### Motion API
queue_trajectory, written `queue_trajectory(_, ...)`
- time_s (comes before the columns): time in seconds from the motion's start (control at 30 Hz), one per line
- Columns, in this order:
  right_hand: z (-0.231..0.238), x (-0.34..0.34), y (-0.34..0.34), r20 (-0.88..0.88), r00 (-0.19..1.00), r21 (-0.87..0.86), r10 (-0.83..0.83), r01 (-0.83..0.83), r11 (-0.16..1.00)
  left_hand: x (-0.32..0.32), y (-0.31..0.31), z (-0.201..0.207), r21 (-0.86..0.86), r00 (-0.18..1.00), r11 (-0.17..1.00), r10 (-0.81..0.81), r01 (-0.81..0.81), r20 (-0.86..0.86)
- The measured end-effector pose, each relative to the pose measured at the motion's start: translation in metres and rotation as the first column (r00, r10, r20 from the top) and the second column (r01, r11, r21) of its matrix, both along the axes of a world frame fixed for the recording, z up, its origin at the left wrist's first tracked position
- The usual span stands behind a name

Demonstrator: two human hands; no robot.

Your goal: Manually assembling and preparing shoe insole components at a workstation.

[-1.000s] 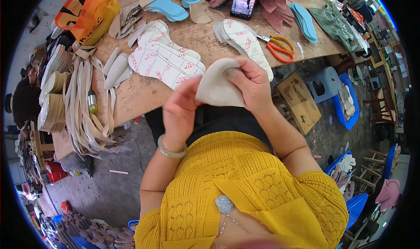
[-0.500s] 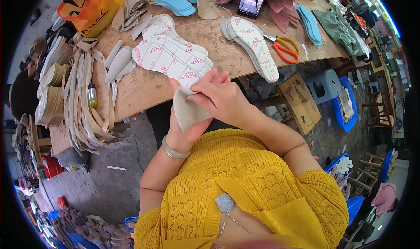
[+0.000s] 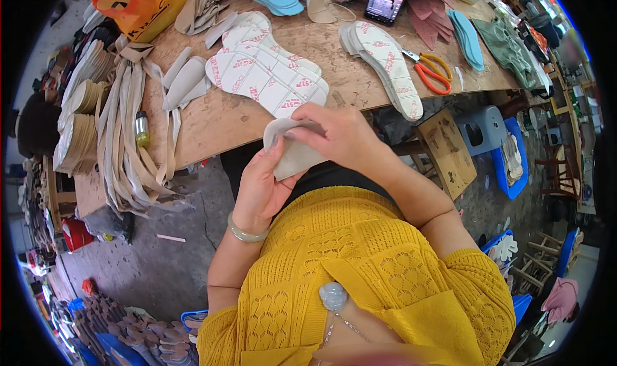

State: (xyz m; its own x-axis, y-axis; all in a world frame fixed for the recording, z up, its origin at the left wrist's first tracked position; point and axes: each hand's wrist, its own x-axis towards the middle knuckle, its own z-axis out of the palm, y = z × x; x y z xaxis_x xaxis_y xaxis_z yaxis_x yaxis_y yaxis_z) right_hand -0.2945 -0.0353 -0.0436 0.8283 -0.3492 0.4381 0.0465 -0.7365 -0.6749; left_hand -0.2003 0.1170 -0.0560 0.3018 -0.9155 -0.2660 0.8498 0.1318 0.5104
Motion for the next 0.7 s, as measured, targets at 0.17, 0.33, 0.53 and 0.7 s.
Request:
queue_trajectory(0.17, 0.011, 0.003, -0.003, -0.155, 0.986, 0.291, 0.065, -0.017, 0.956, 0.006, 0.005, 0.000, -0.022, 0.998, 0.999, 0.024, -0.025, -0.063)
queue_trajectory(0.33, 0.001, 0.030, -0.013, 0.066, 0.998, 0.097, -0.008, 0.002, 0.995, 0.018, 0.004, -0.002, -0.007, 0.984, 0.984, 0.179, -0.179, 0.020)
queue_trajectory(0.53, -0.013, 0.057, -0.005, 0.030, 0.999, -0.382, 0.022, -0.009, 0.924, 0.048, 0.024, -0.010, -0.128, 0.945, 0.941, 0.322, -0.313, 0.056)
queue_trajectory(0.7, -0.021, 0.045, -0.001, -0.157, 0.986, -0.498, 0.063, -0.133, 0.857, 0.057, 0.044, -0.005, -0.153, 0.931, 0.924, 0.361, -0.349, 0.057)
